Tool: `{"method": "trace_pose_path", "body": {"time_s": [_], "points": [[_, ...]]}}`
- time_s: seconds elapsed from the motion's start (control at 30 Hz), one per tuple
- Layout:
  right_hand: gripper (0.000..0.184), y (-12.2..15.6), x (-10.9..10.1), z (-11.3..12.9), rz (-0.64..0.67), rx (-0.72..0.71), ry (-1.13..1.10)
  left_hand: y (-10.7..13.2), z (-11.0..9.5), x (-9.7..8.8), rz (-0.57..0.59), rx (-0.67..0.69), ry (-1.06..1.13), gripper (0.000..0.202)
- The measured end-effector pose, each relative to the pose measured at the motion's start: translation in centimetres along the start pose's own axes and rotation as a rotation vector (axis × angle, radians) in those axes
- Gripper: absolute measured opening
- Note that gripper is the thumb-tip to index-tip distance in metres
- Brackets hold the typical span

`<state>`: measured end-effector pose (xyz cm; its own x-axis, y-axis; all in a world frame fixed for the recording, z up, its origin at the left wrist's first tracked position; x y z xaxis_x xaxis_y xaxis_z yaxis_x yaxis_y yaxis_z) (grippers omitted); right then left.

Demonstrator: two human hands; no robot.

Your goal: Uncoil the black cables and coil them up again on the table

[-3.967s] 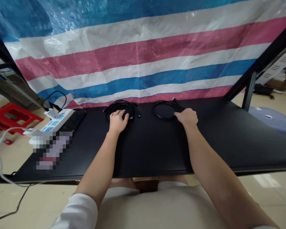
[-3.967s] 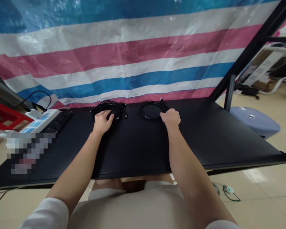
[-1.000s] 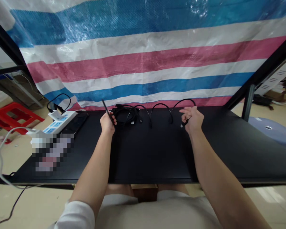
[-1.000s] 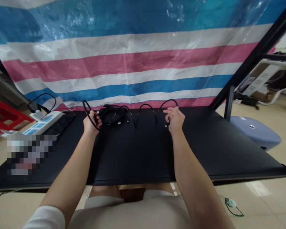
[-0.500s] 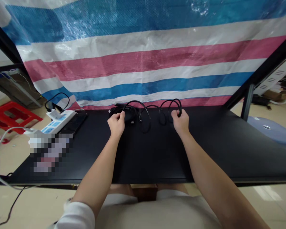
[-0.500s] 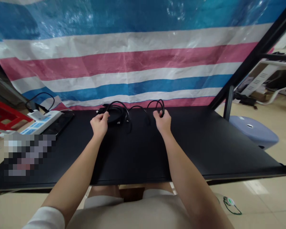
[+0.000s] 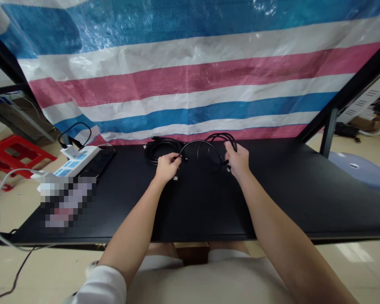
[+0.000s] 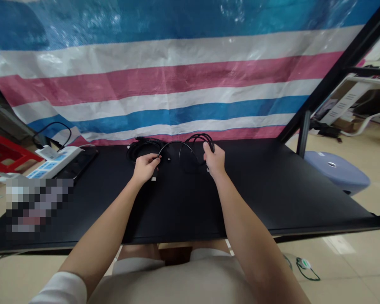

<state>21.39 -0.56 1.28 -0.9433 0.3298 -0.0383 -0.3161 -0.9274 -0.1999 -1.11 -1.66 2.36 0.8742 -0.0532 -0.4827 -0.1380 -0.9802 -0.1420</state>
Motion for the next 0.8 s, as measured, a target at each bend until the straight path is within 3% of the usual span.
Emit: {"method": "trace_pose_path", "body": {"time_s": [0.13,0.3,0.43,0.53,0.6,0.67,0.73,0.8], "points": [[0.062,0.2,0.7,-0.4,0.155,0.032,-0.176,0.2,-0.3,0.6,-0.099,-0.007,-0.065,0.022],[0.053,1.2,1.1,-0.2,0.307,-0.13,-0.081,0.3,-0.3,0.8,-0.184,-0.006,-0.056,0.025],[0.04,1.5,0.9,0.2,0.339,-0.141,-0.023,0.3,-0.1,1.3,-0.005,-0.047,0.111,0.032],[0.041,1.7,0.8,0.4,0.54,-0.048,-0.2,0.4,-0.1,1.7,0.152,-0.097,0.239,0.05],[0.043,1.9,0.8,0.6,0.694,0.009,-0.301,0.5,-0.2,1.9,0.252,-0.088,0.283,0.048],[0.045,2.2,0.9,0.7,0.768,0.029,-0.331,0.6,-0.2,1.9,0.34,-0.063,0.275,0.037],[0.045,2.3,1.0,0.9,0.735,0.003,-0.255,0.6,-0.2,1.7,0.333,-0.026,0.215,0.023],[0.042,2.4,1.2,1.2,0.623,-0.068,-0.084,0.5,-0.3,1.3,0.201,0.061,0.16,0.024]]}}
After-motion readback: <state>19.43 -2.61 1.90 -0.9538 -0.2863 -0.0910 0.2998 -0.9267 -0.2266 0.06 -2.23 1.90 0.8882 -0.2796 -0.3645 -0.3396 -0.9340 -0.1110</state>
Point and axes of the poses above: each hand's wrist, its own y-axis away from the middle knuckle, its own x-axis out of the palm, z = x × y, the point moved 1 cm from there along -y, towards the middle knuckle, and after that the axes turned 10 degrees about z, right-handed, at the moved point
